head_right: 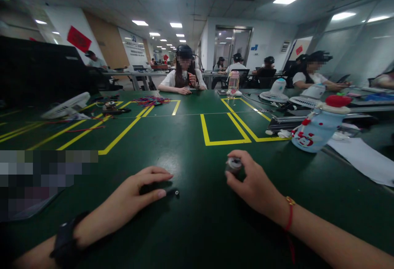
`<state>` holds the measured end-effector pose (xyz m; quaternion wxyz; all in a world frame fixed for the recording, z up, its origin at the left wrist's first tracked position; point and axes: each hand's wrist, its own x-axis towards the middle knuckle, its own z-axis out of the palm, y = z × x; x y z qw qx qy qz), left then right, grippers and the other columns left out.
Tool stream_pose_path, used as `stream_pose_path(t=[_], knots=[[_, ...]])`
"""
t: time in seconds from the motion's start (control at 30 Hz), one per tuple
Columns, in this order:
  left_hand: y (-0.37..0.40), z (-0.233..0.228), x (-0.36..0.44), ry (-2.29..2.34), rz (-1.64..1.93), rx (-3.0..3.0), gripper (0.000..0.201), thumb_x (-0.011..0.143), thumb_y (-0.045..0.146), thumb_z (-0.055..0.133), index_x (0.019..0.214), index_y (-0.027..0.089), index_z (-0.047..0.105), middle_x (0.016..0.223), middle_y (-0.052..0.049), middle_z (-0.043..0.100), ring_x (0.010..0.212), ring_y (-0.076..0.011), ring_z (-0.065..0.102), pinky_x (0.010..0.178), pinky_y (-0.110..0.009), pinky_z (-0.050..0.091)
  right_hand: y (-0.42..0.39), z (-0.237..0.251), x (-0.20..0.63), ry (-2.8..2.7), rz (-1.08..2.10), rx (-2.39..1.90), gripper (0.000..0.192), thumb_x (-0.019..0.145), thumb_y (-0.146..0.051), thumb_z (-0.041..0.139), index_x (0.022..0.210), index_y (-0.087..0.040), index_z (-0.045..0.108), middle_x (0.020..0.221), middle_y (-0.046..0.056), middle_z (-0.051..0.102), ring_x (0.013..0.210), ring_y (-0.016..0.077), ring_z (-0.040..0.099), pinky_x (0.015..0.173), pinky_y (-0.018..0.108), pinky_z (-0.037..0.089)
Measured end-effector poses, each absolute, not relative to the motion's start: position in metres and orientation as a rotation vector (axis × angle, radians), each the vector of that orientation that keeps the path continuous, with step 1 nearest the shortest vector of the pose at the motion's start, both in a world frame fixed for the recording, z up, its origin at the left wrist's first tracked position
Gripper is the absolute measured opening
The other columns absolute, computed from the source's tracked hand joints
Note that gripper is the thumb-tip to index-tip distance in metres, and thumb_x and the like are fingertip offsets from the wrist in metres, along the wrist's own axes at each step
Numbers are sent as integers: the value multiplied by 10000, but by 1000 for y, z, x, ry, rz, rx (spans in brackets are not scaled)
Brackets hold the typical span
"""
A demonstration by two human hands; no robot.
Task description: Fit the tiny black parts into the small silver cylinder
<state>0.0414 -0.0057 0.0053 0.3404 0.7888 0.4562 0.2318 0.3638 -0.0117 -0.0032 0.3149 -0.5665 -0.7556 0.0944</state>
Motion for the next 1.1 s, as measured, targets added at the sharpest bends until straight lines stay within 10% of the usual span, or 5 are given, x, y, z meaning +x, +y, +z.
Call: stream_pose_path(t=[0.3, 0.43, 0.77, 1.1], knots=[[2, -2, -17, 1454, 701, 1733, 328, 855, 486, 517, 1098, 283, 602, 1030, -12, 647, 971, -229, 593, 791, -329, 470, -16, -13, 548, -1568, -360, -2266, 513, 733, -610, 498, 1073, -228, 451, 934, 137, 576, 794, 318, 610, 634, 402, 468], [-1, 1, -9, 1475, 713, 1728, 318, 854, 491, 511, 1042, 261, 624, 981, -15, 667, 948, -232, 604, 784, -327, 464, -26, 3, 492, -1736, -791, -2032, 633, 741, -595, 522, 1226, -203, 413, 1214, 208, 475, 1165, 413, 430, 862, 512, 387], [-4, 4, -9, 1478, 717, 1779, 301, 852, 465, 521, 1054, 281, 646, 995, -11, 682, 960, -235, 602, 817, -327, 456, -6, 6, 264, -2489, 439, -1087, 196, 867, -350, 511, 937, -233, 653, 913, 26, 597, 886, 140, 490, 791, 312, 404], [-4, 2, -9, 1392, 698, 1838, 237, 859, 445, 519, 968, 295, 666, 989, 0, 666, 959, -221, 601, 826, -306, 455, -23, 35, 465, -1649, -431, -1910, 276, 862, -416, 466, 1036, -224, 562, 1007, 97, 612, 850, 161, 567, 726, 314, 421]])
